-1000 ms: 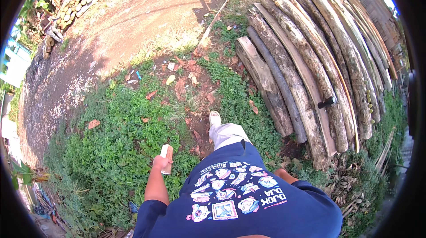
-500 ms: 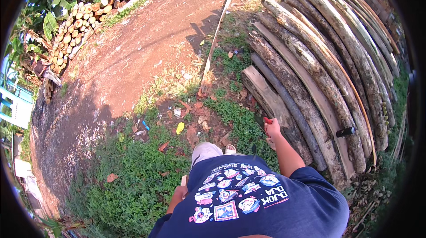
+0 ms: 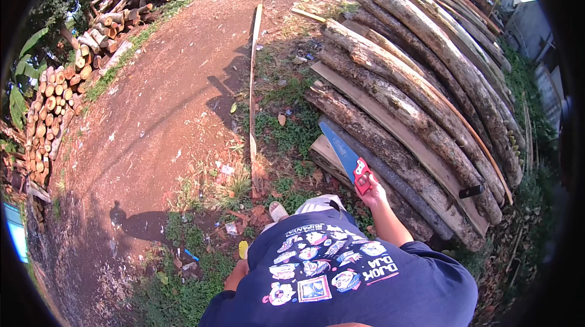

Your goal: The person uses a red-handled hand saw to cut a long piece of light-colored wood resting on a log pile. They saw through the wood, separate the cut piece, and then pick up another long piece of wood to continue sawing.

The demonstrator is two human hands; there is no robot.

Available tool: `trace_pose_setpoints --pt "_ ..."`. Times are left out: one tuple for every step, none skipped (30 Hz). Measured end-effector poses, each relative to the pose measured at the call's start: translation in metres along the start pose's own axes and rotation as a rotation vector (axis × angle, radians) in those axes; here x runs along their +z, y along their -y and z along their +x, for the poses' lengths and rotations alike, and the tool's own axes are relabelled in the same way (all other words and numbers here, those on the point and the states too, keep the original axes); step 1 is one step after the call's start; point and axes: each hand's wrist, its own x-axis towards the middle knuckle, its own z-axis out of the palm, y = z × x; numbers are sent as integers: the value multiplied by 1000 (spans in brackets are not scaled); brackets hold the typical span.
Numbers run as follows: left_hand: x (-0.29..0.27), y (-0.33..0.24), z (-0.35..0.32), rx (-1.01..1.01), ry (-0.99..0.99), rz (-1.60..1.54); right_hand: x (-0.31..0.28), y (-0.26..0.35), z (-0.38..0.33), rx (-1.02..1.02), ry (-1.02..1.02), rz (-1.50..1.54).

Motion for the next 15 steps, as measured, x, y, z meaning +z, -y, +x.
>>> trace_pose_setpoints --pt "-34 -29 24 18 -8 18 2 -7 1 9 -21 -18" --pt "-50 -63 43 52 1 42 4 3 2 -14 -86 -31" --pt "-91 -155 -6 229 62 174 -14 20 -1 -78 -156 3" --pt "-128 -180 22 217 -66 279 -2 17 14 -59 -155 -57" --pt "-155 -216 31 319 -108 322 7 15 24 -62 -146 -62" --pt "-180 -248 44 381 -107 221 18 17 37 -52 -182 -36" --pt "-202 -271 55 556 -124 157 31 19 50 -45 -213 -15" --pt "-225 -290 67 658 -126 211 50 19 64 -65 -242 -12" --pt "-247 -310 79 763 -131 265 71 22 81 -89 -267 -12" --pt "-250 -332 77 848 -48 170 77 32 93 -105 -273 12" --pt "-245 -364 72 942 48 65 59 55 120 -104 -266 66" --pt "-243 -382 69 729 13 -82 63 64 142 -109 -276 25" --pt "-239 -398 70 532 -32 -244 78 73 168 -121 -259 -15" --pt "-239 -407 77 460 -81 -218 95 83 192 -126 -252 -4" --pt "-239 -409 85 383 -126 -187 113 89 215 -129 -252 12"
